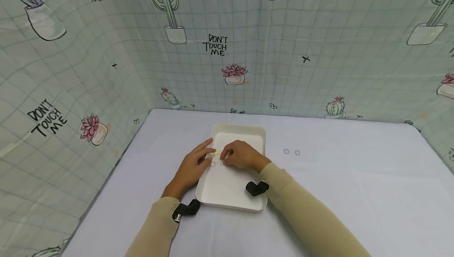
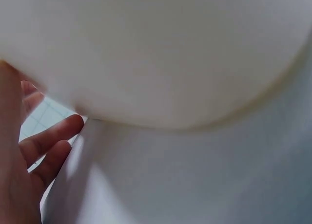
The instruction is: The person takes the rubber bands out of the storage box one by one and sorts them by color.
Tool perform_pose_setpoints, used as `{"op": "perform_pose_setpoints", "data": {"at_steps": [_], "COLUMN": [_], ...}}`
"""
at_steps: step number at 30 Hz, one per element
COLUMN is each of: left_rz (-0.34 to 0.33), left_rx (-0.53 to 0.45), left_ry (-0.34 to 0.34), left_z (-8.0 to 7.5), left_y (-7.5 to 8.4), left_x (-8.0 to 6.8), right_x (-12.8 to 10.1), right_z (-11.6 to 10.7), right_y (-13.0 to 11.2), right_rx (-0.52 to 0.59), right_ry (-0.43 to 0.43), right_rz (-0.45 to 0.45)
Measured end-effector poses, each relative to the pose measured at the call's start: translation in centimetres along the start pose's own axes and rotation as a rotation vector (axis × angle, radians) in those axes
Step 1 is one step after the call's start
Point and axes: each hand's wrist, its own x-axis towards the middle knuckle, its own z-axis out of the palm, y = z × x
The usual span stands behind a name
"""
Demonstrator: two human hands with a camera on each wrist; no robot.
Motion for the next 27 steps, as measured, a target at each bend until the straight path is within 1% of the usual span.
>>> {"op": "perform_pose_setpoints", "data": {"at_steps": [7,16,23,27], "left_rz": [-0.015,-0.02,0.002,-0.007], "left_rx": [-0.005,-0.01,-0.009,-0.014], "left_ry": [0.019,0.011,0.005,0.007], "left_z": [0.01,-0.12,-0.06,0.12], "left_y": [-0.36,-0.31,-0.03,0.08], "left_x": [-0.18,-0.27,-0.06,0.0], "right_x": [0.4,0.25,-0.12,-0.24], "right_z": [0.35,0.55,0.26,-0.11], "right_y": [0.17,-0.07,-0.1,-0.05], "right_rx": [-0.059,-0.033,-0.042,-0.029], "right_ry": [-0.001,0.005,0.016,0.032], "right_rz": [-0.05,-0.015,-0.032,-0.044]}}
